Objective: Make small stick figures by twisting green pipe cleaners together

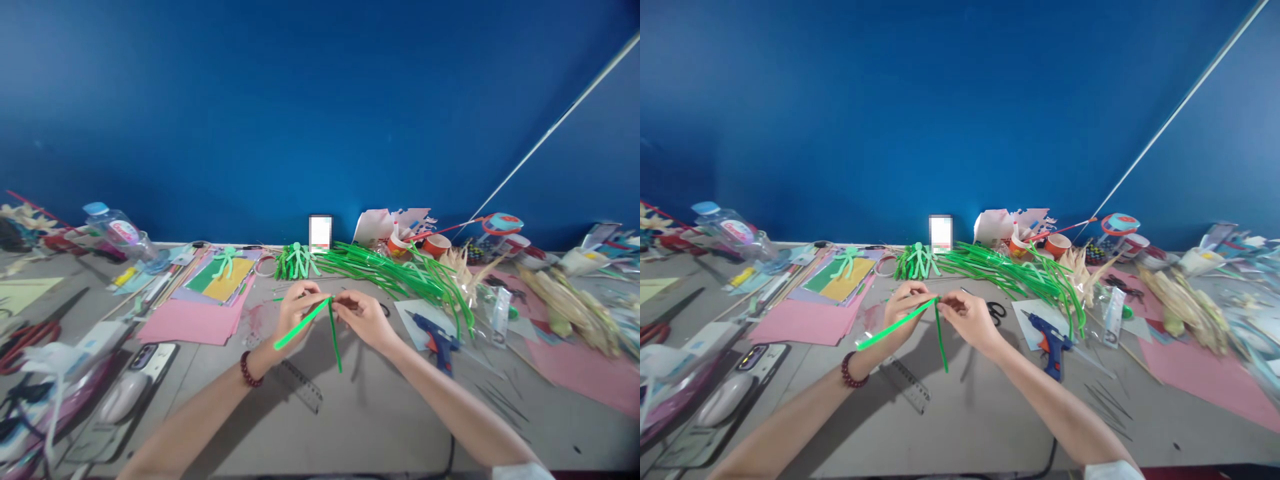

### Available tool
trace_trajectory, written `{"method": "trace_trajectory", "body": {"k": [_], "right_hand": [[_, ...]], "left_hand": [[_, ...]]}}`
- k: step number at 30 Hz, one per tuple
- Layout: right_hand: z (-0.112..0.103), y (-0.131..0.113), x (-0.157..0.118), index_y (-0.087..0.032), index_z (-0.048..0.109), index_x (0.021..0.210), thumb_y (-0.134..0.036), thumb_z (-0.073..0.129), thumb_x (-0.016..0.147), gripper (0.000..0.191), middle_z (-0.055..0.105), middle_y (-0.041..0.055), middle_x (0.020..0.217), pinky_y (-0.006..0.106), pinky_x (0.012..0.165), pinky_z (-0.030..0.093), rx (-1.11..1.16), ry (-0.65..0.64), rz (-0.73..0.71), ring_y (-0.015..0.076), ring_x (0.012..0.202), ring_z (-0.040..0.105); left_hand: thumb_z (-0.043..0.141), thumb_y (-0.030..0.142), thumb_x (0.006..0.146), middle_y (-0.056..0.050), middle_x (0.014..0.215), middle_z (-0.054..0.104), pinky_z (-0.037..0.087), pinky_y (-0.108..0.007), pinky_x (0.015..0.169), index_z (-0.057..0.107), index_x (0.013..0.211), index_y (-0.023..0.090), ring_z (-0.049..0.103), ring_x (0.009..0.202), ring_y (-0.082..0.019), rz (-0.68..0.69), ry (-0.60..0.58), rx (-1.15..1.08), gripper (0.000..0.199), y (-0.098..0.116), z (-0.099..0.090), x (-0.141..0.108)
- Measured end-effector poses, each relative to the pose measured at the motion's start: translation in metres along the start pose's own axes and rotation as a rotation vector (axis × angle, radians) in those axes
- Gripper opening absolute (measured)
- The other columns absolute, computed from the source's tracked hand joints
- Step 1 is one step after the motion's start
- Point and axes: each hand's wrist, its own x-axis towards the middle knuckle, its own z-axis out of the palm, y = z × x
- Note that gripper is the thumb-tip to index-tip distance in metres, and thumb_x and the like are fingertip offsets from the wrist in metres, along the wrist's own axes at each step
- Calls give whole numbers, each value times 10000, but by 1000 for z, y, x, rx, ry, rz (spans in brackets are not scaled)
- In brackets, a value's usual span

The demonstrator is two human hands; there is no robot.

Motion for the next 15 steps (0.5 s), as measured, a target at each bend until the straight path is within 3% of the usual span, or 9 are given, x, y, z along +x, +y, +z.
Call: {"method": "trace_trajectory", "body": {"k": [7, 10, 15], "right_hand": [[0, 2, 4, -178, 562, 866, -344, 662, 728, 238, 620, -1, 664, 211, 448, 463, 146, -3, 20, 136, 575, 623], [-1, 2, 3, -177, 576, 884, -306, 635, 744, 199, 637, 7, 703, 213, 481, 474, 67, -5, 2, 133, 603, 627], [-2, -5, 0, -178, 618, 842, -194, 596, 724, 122, 663, 23, 759, 230, 561, 485, -169, 42, -150, 132, 643, 609]], "left_hand": [[532, 166, 869, -40, 860, 628, 436, -308, 747, 677, 979, 239, 581, 827, -150, 97, -44, 78, 196, 4, -1, 2], [555, 176, 857, -29, 854, 648, 432, -307, 763, 679, 927, 235, 591, 825, -148, 70, -39, 68, 154, 5, -1, 1], [583, 147, 824, -27, 835, 666, 444, -310, 762, 660, 860, 213, 603, 816, -152, 35, -36, 42, 107, 9, -1, 0]]}}
